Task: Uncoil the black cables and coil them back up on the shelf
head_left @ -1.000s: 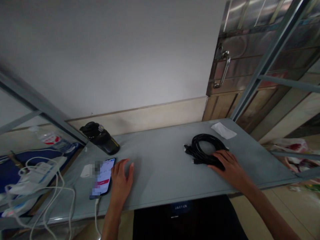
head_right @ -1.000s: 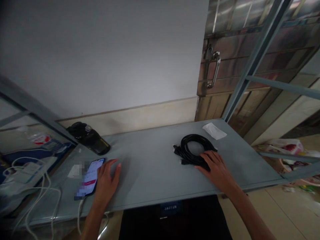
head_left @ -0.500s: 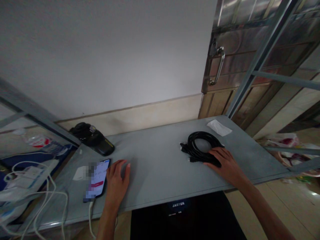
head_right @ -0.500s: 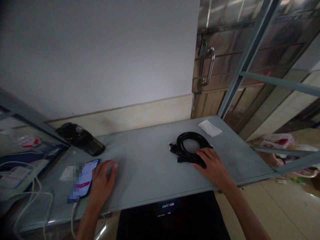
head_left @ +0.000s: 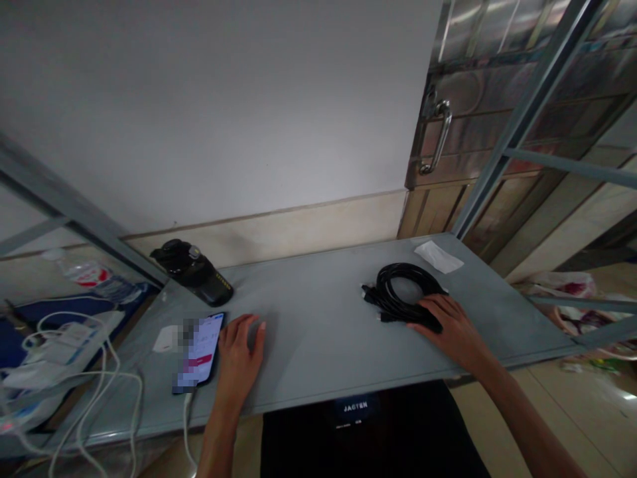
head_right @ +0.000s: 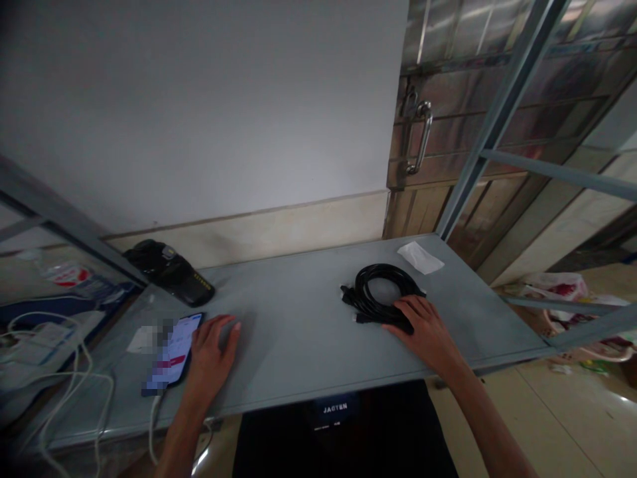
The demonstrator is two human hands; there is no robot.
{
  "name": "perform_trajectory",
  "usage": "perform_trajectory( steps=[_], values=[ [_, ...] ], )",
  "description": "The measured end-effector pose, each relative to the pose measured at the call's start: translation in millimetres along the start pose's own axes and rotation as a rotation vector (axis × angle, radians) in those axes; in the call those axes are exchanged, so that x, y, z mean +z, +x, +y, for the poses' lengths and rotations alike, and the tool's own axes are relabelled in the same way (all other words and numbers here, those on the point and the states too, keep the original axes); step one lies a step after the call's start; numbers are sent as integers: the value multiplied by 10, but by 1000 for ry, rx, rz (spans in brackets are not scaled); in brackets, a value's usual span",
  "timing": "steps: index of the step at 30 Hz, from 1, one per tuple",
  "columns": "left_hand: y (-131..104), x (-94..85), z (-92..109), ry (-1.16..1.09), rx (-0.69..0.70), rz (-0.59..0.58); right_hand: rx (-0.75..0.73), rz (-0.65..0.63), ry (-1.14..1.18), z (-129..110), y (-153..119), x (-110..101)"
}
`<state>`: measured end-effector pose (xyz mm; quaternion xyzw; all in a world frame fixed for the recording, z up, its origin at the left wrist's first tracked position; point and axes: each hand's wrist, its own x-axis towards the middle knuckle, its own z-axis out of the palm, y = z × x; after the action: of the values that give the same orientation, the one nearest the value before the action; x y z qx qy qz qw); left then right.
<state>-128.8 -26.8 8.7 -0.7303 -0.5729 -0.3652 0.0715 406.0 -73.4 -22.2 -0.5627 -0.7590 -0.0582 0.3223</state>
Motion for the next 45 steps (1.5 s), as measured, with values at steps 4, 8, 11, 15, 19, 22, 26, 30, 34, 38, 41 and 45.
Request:
perform_trajectory(
  steps=[4,8,11,15,19,22,26,30,34,38,41,45],
  values=[
    [-4,10,-17,2,15,-10,-7,10,0,-20,5,-13],
    [-9,22,-35,-2,30,-7,-7,8,-9,-32,13,-26],
    [-17,27,-40,-1,19,-15,-7,5,-2,-35,18,-29],
    [-20,28,-37,2,29,-13,4,7,2,-25,11,-17],
    [-18,23,-19,4,27,-17,4,-2,2,-4,1,1],
    [-19,19,-5,2,19,-19,-3,8,-6,5,-2,7],
    [-28,26,-13,3,10,-18,-4,-1,-10,3,-7,9],
    [-37,35,-35,1,11,-21,3,0,-12,4,-16,17],
    [-34,30,-27,1,14,-35,-2,8,-4,8,-19,21],
    [-30,28,-15,5,27,-21,-4,0,-11,7,-15,10],
    [-36,32,-20,10,32,-24,-18,2,-15,10,-12,7],
    [-44,36,-29,24,43,-30,-19,4,-15,21,-17,21]
  ],
)
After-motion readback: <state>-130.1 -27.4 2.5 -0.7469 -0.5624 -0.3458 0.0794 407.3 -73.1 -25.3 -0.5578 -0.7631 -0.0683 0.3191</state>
